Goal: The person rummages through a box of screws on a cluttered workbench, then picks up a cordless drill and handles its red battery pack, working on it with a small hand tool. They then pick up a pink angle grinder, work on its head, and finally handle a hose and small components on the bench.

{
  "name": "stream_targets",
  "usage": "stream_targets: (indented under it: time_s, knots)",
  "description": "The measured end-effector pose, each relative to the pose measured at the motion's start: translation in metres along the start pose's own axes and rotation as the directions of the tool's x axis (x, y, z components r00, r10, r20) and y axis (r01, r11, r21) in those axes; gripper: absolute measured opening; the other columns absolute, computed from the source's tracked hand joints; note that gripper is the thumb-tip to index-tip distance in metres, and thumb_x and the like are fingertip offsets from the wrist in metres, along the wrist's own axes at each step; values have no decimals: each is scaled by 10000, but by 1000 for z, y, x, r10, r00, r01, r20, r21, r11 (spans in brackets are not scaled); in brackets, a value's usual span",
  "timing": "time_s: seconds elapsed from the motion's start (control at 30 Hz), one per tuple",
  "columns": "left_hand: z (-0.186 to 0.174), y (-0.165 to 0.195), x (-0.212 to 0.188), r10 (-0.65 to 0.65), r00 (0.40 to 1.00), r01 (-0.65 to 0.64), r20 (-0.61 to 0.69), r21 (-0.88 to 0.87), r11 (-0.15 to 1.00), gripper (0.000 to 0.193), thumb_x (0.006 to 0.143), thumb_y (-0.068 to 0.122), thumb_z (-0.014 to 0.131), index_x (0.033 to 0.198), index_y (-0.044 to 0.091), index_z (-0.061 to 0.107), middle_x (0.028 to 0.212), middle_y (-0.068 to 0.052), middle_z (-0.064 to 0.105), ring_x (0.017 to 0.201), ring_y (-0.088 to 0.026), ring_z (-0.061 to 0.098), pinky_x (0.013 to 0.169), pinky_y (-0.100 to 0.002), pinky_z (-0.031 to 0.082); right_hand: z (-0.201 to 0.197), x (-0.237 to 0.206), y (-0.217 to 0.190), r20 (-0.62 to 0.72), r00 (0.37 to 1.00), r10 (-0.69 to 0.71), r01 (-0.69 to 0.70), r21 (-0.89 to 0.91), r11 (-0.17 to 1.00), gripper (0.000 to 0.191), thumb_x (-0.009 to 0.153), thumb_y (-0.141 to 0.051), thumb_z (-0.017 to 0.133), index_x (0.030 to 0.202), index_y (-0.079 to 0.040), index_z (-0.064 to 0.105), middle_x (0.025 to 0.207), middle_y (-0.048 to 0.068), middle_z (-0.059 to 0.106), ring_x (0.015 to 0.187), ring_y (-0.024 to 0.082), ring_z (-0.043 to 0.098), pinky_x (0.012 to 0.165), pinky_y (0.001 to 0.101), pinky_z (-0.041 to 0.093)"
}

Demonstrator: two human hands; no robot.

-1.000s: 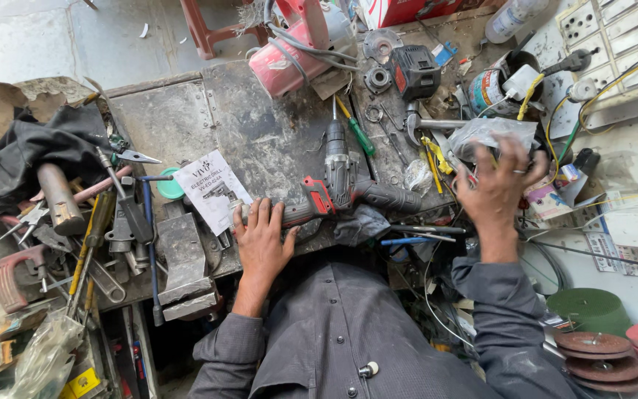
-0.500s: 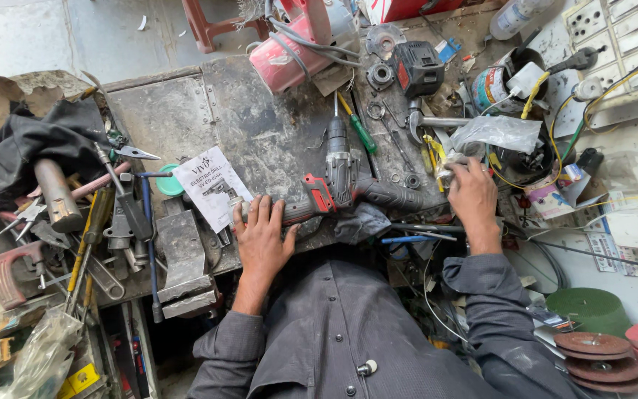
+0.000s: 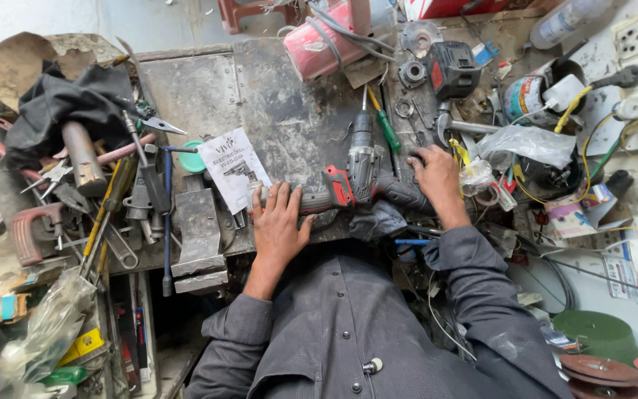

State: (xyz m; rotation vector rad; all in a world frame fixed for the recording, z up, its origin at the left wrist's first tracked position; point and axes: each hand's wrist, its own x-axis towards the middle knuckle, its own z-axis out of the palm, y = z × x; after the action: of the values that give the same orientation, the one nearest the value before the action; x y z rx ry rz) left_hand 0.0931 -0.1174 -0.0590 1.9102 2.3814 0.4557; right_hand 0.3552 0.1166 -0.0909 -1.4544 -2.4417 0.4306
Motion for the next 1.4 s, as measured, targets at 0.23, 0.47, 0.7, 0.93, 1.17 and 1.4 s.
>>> stream_targets:
  time_s: [0.23,0.47,0.7,0.93,1.17,1.4]
  knots:
    - [1,1,0,-8,1000,8,-1,-11,1000,657,828,449,721,1334,41,623,1363,-164,589,1364,-320,475,1217,-552,192,-18,-10,-21,-77,997,-19,35,214,976,166,921,-160,790,1019,-30,755,983,146,752,884,316,722,776,408,547]
    - [3,2,-1,-11,1000,11,-4,-11,1000,675,827,449,727,1349,38,612,1366,-163,587,1366,-316,476,1219,-551,189,-51,-76,-85,-175,984,18,97,625,774,395,937,-34,785,1274,30,590,1045,130,770,959,162,744,874,288,587]
    - [8,0,-3,-15,1000,13,-26,-76,997,724,812,422,750,1384,20,561,1380,-158,579,1382,-319,468,1234,-550,177,-50,-93,-109,-221,974,-55,197,692,694,438,950,23,770,1319,35,534,1059,170,757,987,168,730,892,301,588]
    - [15,-11,-9,6,1000,-8,-21,-129,992,740,820,361,762,1427,10,525,1467,-169,534,1447,-315,418,1248,-543,168,-41,-98,-121,-204,976,-70,190,659,728,210,936,15,790,1123,39,697,1047,116,754,960,139,716,896,275,576]
    - [19,-16,-13,-20,999,13,-36,-167,986,659,813,322,771,1370,44,557,1471,-152,532,1460,-299,407,1244,-558,161,-3,-103,-143,-97,987,-132,162,678,717,130,895,20,785,1014,16,731,978,94,750,904,151,722,832,284,569]
    - [20,-14,-11,-17,999,9,-43,-167,986,664,797,314,779,1365,42,568,1462,-148,530,1451,-294,408,1243,-564,155,35,-96,-172,-156,953,-260,302,562,770,154,918,-2,762,1063,5,712,1034,147,739,959,264,745,849,334,579]
